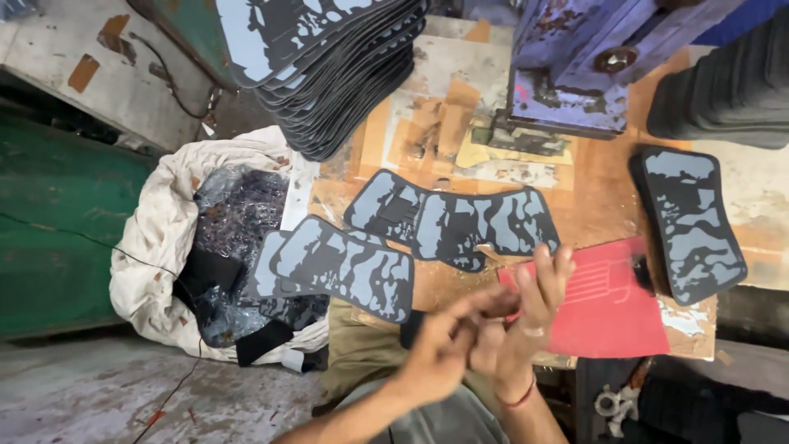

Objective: Apply adhesive tape and organize camouflage-patterned cutout parts at a workbench.

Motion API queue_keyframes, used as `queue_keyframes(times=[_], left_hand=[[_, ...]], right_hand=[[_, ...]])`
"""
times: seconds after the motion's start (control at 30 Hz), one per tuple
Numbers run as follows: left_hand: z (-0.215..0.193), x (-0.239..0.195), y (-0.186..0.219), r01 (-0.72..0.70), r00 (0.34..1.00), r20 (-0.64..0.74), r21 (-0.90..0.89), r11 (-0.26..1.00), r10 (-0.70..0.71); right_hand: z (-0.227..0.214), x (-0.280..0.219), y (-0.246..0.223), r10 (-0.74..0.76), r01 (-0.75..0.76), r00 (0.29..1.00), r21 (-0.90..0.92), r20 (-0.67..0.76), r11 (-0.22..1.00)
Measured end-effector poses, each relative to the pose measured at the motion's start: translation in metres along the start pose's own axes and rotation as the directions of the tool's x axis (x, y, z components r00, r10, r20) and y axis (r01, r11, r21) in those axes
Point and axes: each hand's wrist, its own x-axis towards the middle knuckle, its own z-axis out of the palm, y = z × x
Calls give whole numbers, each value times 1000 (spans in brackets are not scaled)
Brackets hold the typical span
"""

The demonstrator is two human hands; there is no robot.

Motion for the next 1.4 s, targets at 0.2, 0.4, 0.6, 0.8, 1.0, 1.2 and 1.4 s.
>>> queue_keyframes(times=[0.2,0.4,0.6,0.8,1.0,1.2,1.4], left_hand=[[-104,59,73,-66,762,-331,815,575,556],[-157,98,48,276,848,-252,961,18,467],[-155,88,75,181,940,-231,962,206,253],[-123,52,200,-174,707,41,978,117,706],[-210,131,262,-185,516,-144,944,274,844],[-276,187,214,-130,462,49,991,13,886],[-244,148,214,9,438,63,997,-75,897]], right_hand=[[-34,13,69,208,-154,972,-376,108,914],[-22,26,106,303,-131,942,-675,142,726],[-27,12,128,371,-304,926,-453,63,838],[-30,1,144,423,-421,904,-280,-57,863],[-33,3,143,409,-414,910,-112,-68,903],[-85,13,73,318,-332,943,-223,-100,916],[-114,-16,65,597,-567,796,219,-102,794]])
